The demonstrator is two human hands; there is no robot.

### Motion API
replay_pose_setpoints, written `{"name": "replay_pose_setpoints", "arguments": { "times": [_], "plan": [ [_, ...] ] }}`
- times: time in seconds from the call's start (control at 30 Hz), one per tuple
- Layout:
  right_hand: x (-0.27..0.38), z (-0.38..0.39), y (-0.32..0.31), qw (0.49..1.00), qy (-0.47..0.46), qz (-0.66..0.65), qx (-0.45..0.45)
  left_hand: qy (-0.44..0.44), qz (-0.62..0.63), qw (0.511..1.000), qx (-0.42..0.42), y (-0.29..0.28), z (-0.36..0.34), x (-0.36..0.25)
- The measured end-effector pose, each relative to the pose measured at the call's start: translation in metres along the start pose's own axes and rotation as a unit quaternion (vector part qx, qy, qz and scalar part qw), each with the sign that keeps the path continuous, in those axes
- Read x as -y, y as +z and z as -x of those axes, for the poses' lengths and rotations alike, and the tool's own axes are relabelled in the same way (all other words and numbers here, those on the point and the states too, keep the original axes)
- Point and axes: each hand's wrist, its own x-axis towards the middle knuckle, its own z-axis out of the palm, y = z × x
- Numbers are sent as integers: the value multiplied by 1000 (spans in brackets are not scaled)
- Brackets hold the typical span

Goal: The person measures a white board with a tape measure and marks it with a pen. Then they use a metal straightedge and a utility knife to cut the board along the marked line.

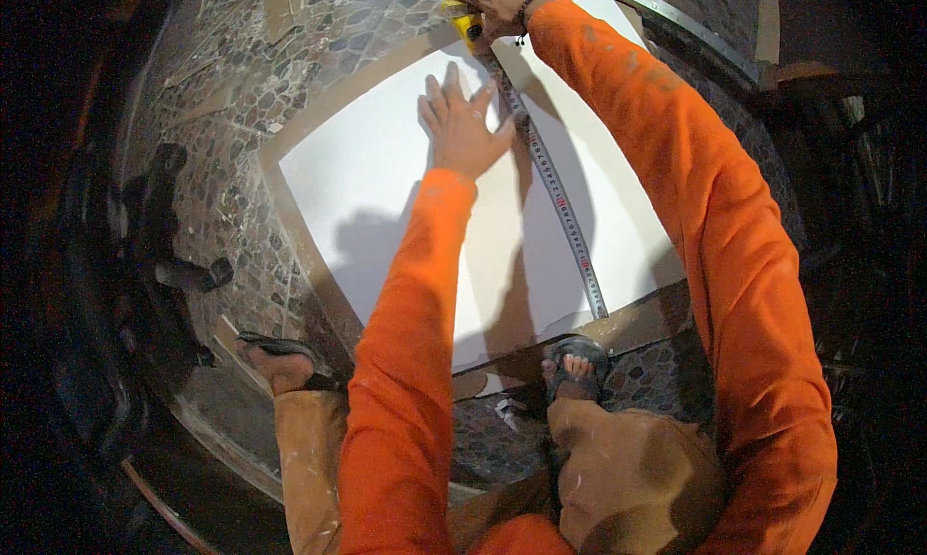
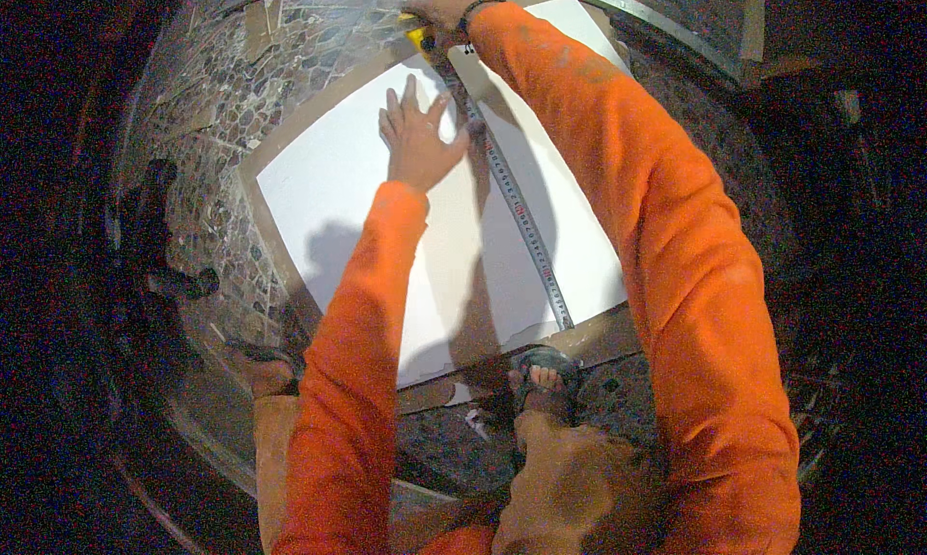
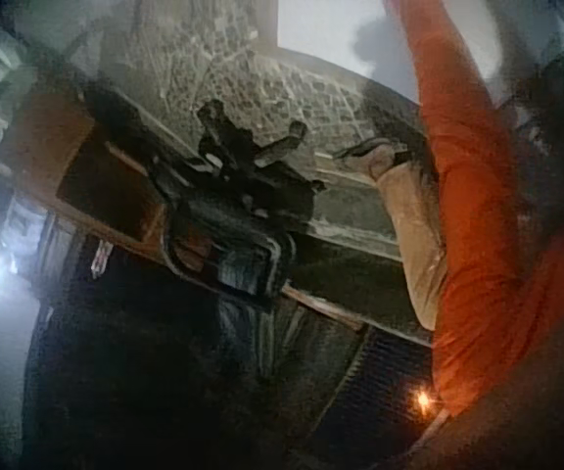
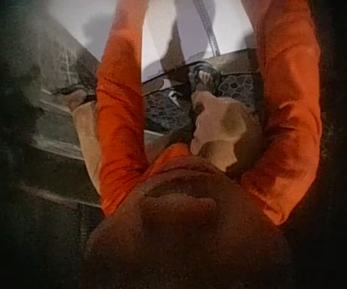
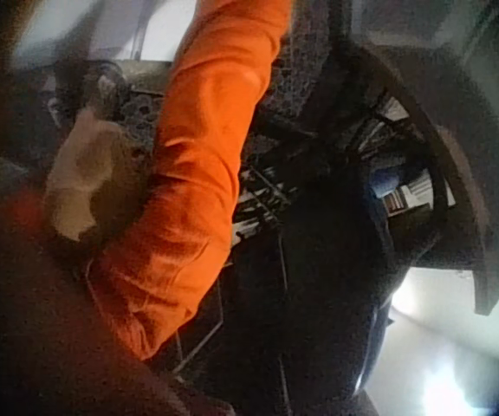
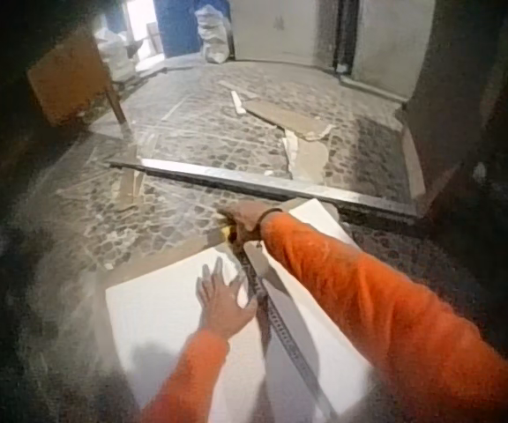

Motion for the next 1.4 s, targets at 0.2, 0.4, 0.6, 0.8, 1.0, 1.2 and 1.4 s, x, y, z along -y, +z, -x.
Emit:
{"name": "replay_pose_setpoints", "arguments": {
  "times": [0.2,0.4,0.6,0.8,1.0,1.2,1.4],
  "plan": [
    [26,12,-28,997,8,-42,58,-16,26,999,30,-7,-32,33],
    [-5,17,-2,999,-36,-12,-36,-9,36,999,37,4,-34,27],
    [5,9,-20,997,-2,-77,23,-14,44,998,40,-1,-31,36],
    [-17,-6,-15,994,-31,-103,20,-20,52,997,50,-2,-34,31],
    [-6,-11,-22,989,25,-140,44,-15,45,998,48,-2,-34,31],
    [-6,-3,-14,990,-15,-136,40,-23,43,999,20,3,-33,27],
    [6,-8,-32,975,39,-170,136,-12,-1,1000,-2,6,-29,29]
  ]
}}
